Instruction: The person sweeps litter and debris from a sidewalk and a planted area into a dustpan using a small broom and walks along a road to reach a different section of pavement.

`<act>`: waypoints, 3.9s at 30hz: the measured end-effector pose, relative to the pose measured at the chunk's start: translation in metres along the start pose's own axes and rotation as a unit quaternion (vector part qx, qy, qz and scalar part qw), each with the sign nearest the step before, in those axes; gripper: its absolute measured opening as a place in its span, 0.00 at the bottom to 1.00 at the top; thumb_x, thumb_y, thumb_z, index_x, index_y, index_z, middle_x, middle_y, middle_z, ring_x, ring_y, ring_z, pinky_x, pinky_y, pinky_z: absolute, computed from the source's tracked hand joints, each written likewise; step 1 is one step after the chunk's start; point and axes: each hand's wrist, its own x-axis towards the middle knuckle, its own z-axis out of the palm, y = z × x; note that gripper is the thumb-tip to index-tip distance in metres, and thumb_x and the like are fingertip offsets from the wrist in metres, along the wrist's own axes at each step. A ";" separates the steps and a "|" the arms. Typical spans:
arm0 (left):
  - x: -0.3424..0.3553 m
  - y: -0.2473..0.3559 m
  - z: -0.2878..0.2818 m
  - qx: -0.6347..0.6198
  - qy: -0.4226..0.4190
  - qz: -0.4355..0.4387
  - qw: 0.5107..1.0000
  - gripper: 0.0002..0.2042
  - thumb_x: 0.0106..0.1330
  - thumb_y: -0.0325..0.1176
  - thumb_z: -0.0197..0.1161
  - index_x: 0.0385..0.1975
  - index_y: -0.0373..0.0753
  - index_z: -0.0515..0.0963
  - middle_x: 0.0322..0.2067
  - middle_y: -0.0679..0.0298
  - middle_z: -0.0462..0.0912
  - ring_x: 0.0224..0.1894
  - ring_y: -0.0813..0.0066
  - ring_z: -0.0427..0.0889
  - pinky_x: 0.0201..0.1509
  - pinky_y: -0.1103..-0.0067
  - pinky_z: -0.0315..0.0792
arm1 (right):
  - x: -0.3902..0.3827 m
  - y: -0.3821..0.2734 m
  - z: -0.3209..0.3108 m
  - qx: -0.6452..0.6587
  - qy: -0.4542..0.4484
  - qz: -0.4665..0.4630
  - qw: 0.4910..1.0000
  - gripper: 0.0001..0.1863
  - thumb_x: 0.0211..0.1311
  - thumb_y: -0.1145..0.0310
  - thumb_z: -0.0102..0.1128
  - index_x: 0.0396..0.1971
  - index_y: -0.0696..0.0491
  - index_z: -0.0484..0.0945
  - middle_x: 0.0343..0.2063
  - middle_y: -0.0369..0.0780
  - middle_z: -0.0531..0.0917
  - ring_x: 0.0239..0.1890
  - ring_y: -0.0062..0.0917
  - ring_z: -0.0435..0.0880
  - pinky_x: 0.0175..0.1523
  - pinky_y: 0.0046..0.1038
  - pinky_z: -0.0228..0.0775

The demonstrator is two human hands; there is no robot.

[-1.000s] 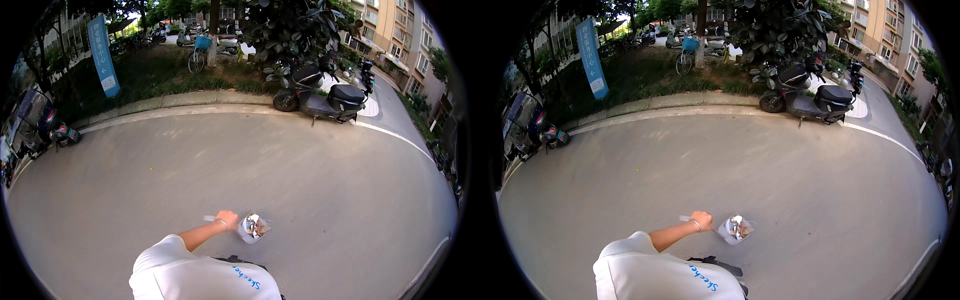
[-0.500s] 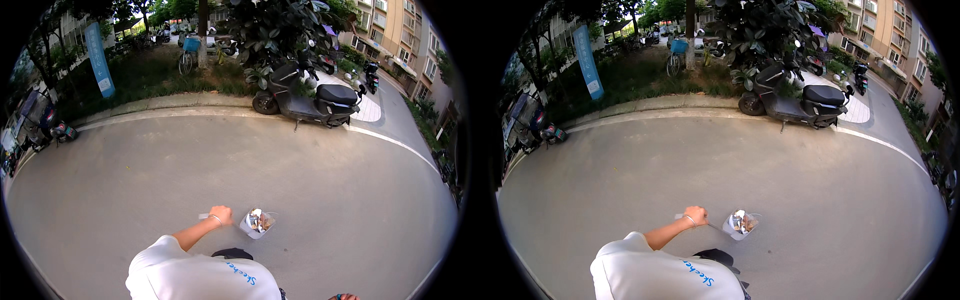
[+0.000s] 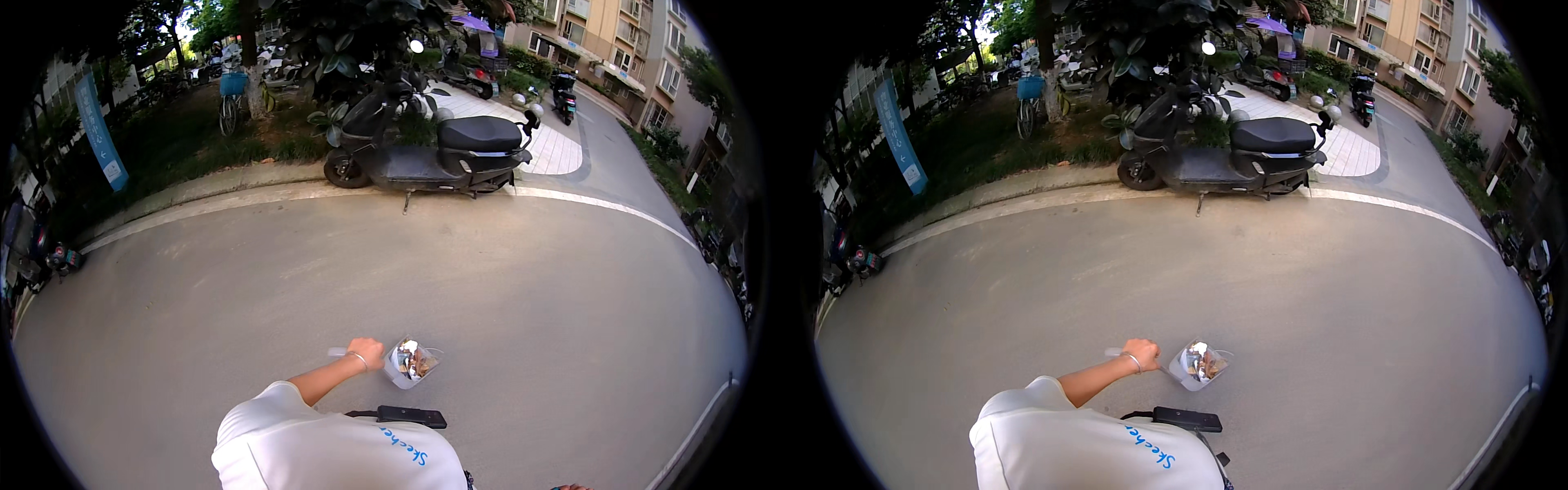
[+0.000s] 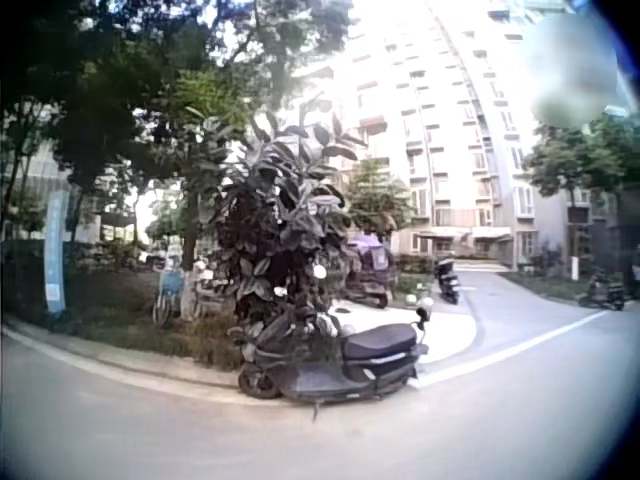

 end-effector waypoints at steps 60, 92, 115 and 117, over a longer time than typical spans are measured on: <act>1.190 0.511 -0.292 -0.116 0.191 -0.215 0.951 0.07 0.35 0.38 0.57 0.15 0.44 0.76 0.22 0.64 0.76 0.25 0.65 0.75 0.28 0.74 0.69 | 0.932 0.869 0.868 0.158 -0.385 0.276 0.866 0.08 0.51 0.69 0.37 0.28 0.56 0.64 0.08 0.34 0.63 0.08 0.12 0.58 0.13 0.15 0.58; 1.814 0.258 -0.550 -0.144 0.212 -0.556 0.791 0.09 0.34 0.38 0.56 0.18 0.46 0.77 0.20 0.60 0.76 0.24 0.62 0.75 0.29 0.73 0.70 | 0.890 1.490 1.584 0.344 -0.614 0.558 0.440 0.06 0.52 0.73 0.39 0.29 0.58 0.63 0.17 0.43 0.69 0.07 0.18 0.66 0.13 0.17 0.63; 2.106 0.069 -0.695 -0.244 0.227 -0.810 0.482 0.10 0.34 0.39 0.59 0.18 0.44 0.78 0.20 0.61 0.76 0.24 0.62 0.75 0.29 0.74 0.69 | 0.622 1.838 1.992 0.437 -0.645 0.619 0.094 0.06 0.57 0.70 0.40 0.32 0.53 0.66 0.20 0.36 0.69 0.14 0.20 0.69 0.23 0.26 0.64; 2.106 0.076 -0.686 -0.250 0.235 -0.830 0.440 0.10 0.34 0.39 0.59 0.18 0.44 0.78 0.20 0.60 0.76 0.24 0.62 0.75 0.29 0.74 0.69 | 0.587 1.888 1.976 0.253 -0.642 0.684 0.236 0.13 0.59 0.62 0.36 0.39 0.52 0.64 0.13 0.33 0.61 0.14 0.16 0.56 0.28 0.20 0.55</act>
